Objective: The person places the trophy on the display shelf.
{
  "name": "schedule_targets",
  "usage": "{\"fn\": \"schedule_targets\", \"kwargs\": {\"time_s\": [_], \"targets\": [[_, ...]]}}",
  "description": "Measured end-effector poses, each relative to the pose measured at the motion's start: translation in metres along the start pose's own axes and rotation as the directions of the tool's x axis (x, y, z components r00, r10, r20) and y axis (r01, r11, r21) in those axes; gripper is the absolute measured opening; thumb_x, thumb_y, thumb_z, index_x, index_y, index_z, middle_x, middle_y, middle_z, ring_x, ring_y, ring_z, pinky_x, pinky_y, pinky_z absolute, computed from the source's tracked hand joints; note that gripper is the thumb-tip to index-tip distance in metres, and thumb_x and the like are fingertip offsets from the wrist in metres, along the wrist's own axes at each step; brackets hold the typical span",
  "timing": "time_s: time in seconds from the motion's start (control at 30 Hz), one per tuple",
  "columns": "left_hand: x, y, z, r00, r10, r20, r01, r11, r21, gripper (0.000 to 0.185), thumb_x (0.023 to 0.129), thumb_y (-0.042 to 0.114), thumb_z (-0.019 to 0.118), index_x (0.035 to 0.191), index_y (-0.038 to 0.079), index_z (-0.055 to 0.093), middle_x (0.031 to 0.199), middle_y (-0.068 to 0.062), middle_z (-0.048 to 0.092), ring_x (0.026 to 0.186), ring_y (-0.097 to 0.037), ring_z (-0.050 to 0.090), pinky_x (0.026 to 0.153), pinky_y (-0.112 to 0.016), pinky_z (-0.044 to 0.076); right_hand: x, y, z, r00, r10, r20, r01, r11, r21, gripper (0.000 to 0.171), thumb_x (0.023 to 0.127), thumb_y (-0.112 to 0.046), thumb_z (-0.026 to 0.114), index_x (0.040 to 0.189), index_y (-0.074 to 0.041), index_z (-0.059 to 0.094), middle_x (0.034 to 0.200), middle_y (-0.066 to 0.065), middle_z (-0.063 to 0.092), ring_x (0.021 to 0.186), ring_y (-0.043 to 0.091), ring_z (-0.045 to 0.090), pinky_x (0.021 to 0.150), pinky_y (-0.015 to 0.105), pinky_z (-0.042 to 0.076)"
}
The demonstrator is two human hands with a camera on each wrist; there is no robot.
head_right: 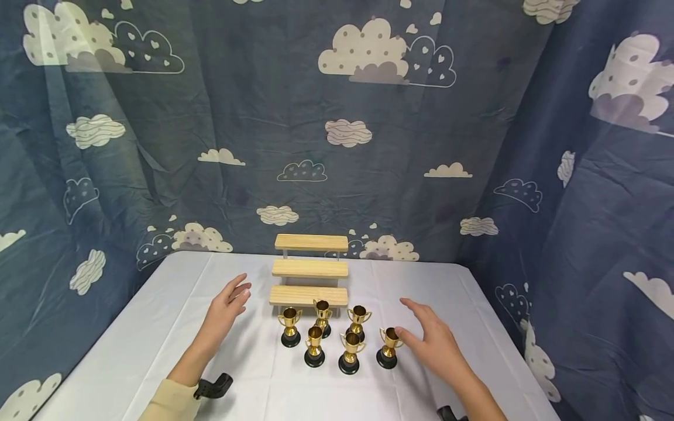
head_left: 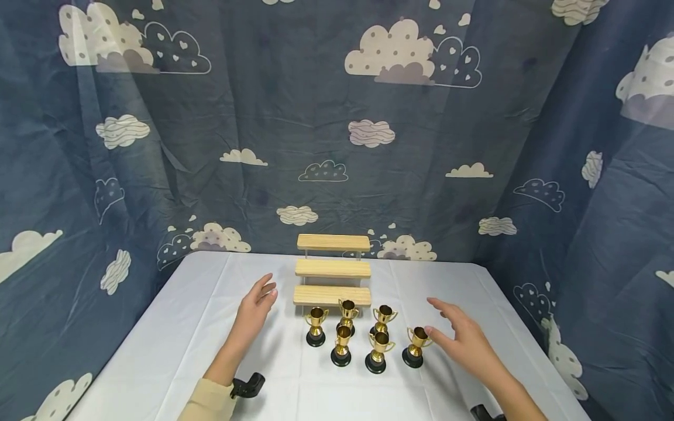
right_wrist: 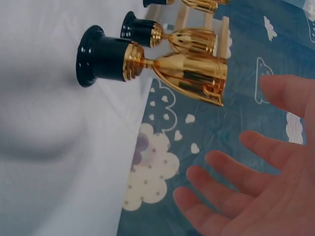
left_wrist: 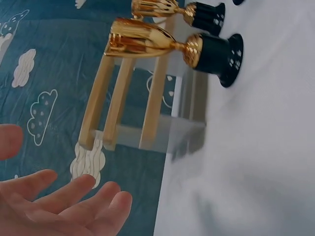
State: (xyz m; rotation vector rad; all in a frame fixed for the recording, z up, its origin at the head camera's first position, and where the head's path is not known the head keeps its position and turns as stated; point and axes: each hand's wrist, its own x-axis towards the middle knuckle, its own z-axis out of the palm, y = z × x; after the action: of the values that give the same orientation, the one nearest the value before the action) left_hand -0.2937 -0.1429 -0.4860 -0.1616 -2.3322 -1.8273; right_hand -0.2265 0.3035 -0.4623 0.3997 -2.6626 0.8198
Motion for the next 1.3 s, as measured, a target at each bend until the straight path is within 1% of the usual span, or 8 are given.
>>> {"fn": "schedule_targets", "kwargs": {"time_s": [0.07,0.3,0.53,0.7,0.83,0.97,1.1,1.3], "targets": [[0.001,0.0,0.001,0.999,-0.04,0.007,0.04,0.998,-0.051,0.054,0.105,0.034,0.055,0.153,0.015,0.04,0.147,-0.02,0.049,0.133,-0.037,0.049,0.106,-0.056,0.046,0.0,-0.001,0.003,1.0,0.002,0.01,-0.002,1.0,-0.002,0.061,0.093,-0.034,0.074,0.147,-0.016,0.051,0.14,0.012,0.056,0.118,0.037,0.058,0.09,0.06,0.054],[0.008,-0.003,0.007,0.994,-0.104,0.04,0.109,0.983,-0.149,0.048,0.106,0.03,0.052,0.15,0.012,0.045,0.144,-0.021,0.052,0.13,-0.039,0.051,0.106,-0.058,0.046,0.0,-0.007,0.011,0.998,0.037,0.053,-0.037,0.999,-0.004,0.063,0.093,-0.042,0.072,0.148,-0.02,0.05,0.139,0.009,0.056,0.116,0.034,0.06,0.09,0.057,0.055],[0.015,-0.017,0.014,0.969,-0.231,0.083,0.244,0.942,-0.229,0.055,0.105,0.038,0.053,0.15,0.009,0.044,0.144,-0.025,0.05,0.13,-0.043,0.05,0.108,-0.059,0.044,0.002,-0.009,0.02,0.994,0.064,0.086,-0.067,0.997,0.029,0.062,0.089,-0.036,0.078,0.144,-0.021,0.054,0.138,0.005,0.059,0.112,0.031,0.062,0.087,0.051,0.056],[0.021,-0.019,0.018,0.959,-0.259,0.114,0.281,0.921,-0.271,0.057,0.103,0.034,0.056,0.15,0.005,0.043,0.142,-0.028,0.05,0.127,-0.045,0.052,0.106,-0.059,0.045,0.004,-0.012,0.026,0.989,0.112,0.1,-0.116,0.992,0.038,0.062,0.086,-0.035,0.081,0.142,-0.02,0.057,0.132,0.005,0.062,0.108,0.026,0.064,0.083,0.046,0.059],[0.026,-0.019,0.021,0.954,-0.274,0.12,0.298,0.904,-0.306,0.055,0.101,0.027,0.057,0.149,0.003,0.044,0.138,-0.028,0.052,0.122,-0.043,0.056,0.103,-0.056,0.049,0.007,-0.014,0.026,0.985,0.133,0.109,-0.139,0.989,0.05,0.063,0.084,-0.04,0.082,0.139,-0.02,0.058,0.125,0.003,0.064,0.103,0.02,0.065,0.079,0.039,0.059],[0.03,-0.019,0.026,0.948,-0.292,0.127,0.318,0.892,-0.321,0.057,0.1,0.025,0.059,0.149,0.002,0.042,0.132,-0.026,0.054,0.113,-0.039,0.063,0.099,-0.052,0.054,0.006,-0.015,0.027,0.981,0.16,0.107,-0.168,0.984,0.066,0.064,0.082,-0.04,0.083,0.138,-0.019,0.059,0.122,0.003,0.065,0.1,0.017,0.065,0.078,0.039,0.06],[0.032,-0.021,0.031,0.942,-0.315,0.119,0.336,0.883,-0.328,0.057,0.099,0.022,0.06,0.149,0.0,0.042,0.128,-0.025,0.055,0.1,-0.031,0.068,0.093,-0.047,0.058,0.005,-0.016,0.031,0.966,0.231,0.113,-0.239,0.969,0.064,0.066,0.08,-0.034,0.086,0.138,-0.019,0.06,0.121,0.005,0.067,0.097,0.016,0.065,0.076,0.039,0.06],[0.038,-0.025,0.034,0.935,-0.336,0.117,0.355,0.868,-0.348,0.055,0.098,0.014,0.059,0.148,-0.002,0.043,0.121,-0.023,0.061,0.087,-0.022,0.069,0.087,-0.042,0.061,0.006,-0.016,0.039,0.949,0.297,0.101,-0.304,0.95,0.064,0.065,0.077,-0.027,0.087,0.136,-0.019,0.061,0.118,0.006,0.069,0.092,0.014,0.065,0.07,0.032,0.057]]}}
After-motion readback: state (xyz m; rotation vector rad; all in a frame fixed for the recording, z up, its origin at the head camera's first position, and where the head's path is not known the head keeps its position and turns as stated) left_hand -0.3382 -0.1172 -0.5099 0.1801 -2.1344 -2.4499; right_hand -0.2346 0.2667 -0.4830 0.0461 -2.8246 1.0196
